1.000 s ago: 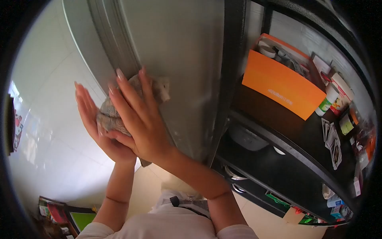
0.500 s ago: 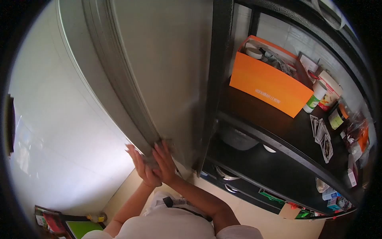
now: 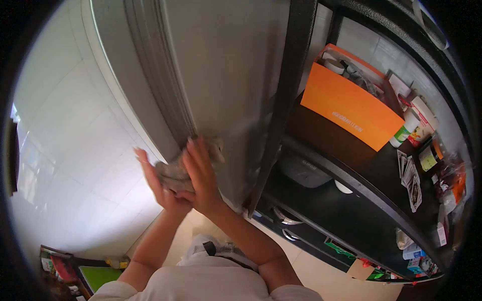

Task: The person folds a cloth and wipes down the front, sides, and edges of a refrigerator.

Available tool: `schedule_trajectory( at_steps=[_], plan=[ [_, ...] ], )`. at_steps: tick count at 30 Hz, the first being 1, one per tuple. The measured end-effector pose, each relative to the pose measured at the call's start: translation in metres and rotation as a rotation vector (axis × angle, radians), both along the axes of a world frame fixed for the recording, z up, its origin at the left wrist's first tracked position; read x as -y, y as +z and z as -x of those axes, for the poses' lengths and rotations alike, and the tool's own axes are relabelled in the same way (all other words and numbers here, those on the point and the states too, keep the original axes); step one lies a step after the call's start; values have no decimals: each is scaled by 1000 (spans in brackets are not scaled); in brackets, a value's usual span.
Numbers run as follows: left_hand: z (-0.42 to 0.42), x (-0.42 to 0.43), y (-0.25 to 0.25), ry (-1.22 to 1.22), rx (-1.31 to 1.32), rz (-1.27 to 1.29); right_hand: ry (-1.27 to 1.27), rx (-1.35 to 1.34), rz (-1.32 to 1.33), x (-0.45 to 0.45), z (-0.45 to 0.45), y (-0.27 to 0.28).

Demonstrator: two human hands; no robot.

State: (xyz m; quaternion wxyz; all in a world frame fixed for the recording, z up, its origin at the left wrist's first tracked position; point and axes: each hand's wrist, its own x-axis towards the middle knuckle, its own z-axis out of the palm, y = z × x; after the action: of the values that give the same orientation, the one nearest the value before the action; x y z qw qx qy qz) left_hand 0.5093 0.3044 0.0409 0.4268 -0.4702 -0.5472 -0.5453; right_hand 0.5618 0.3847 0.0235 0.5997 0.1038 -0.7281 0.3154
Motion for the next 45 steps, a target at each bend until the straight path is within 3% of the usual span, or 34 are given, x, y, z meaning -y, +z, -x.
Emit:
schedule_trajectory(
  at_steps=[4, 8, 11, 16, 19, 23, 29, 32, 34, 36, 39, 41, 43, 45],
  plan=[
    [-5, 8, -83, -64, 60, 157, -85, 86, 65, 11, -6, -101],
    [-24, 13, -108, 52, 223, 236, -50, 161, 200, 22, -19, -121],
    [-21, 7, -58, -31, 257, 144, -65, 104, 58, 12, -15, -73],
    [-5, -7, 91, -105, 76, -135, -41, -86, -151, -6, 2, 93],
    [-2, -4, 114, -132, 37, -62, -22, -177, -183, -12, 12, 110],
    [2, 4, 45, 8, -32, 91, 15, -137, -79, -6, 10, 43],
    [-6, 15, -95, -119, 59, 207, -83, 47, 125, 20, -5, -119],
    [-21, 19, -106, -67, 192, 293, -50, 120, 184, 23, -13, -142],
    [-23, 14, -90, -52, 286, 278, -52, 134, 113, 16, -13, -109],
    [-26, 6, -39, -123, 299, 120, -38, 100, 39, 11, -13, -52],
    [-23, 2, 55, -102, 197, 33, 2, -25, -60, 0, -6, 53],
    [-17, 1, 81, -100, 118, 34, -9, -63, -126, -5, -1, 90],
    [-12, -1, 91, -144, 95, 46, -5, -91, -142, -8, -1, 96],
    [-7, -4, 67, -42, 15, 45, 17, -107, -99, -6, 1, 73]
  ],
)
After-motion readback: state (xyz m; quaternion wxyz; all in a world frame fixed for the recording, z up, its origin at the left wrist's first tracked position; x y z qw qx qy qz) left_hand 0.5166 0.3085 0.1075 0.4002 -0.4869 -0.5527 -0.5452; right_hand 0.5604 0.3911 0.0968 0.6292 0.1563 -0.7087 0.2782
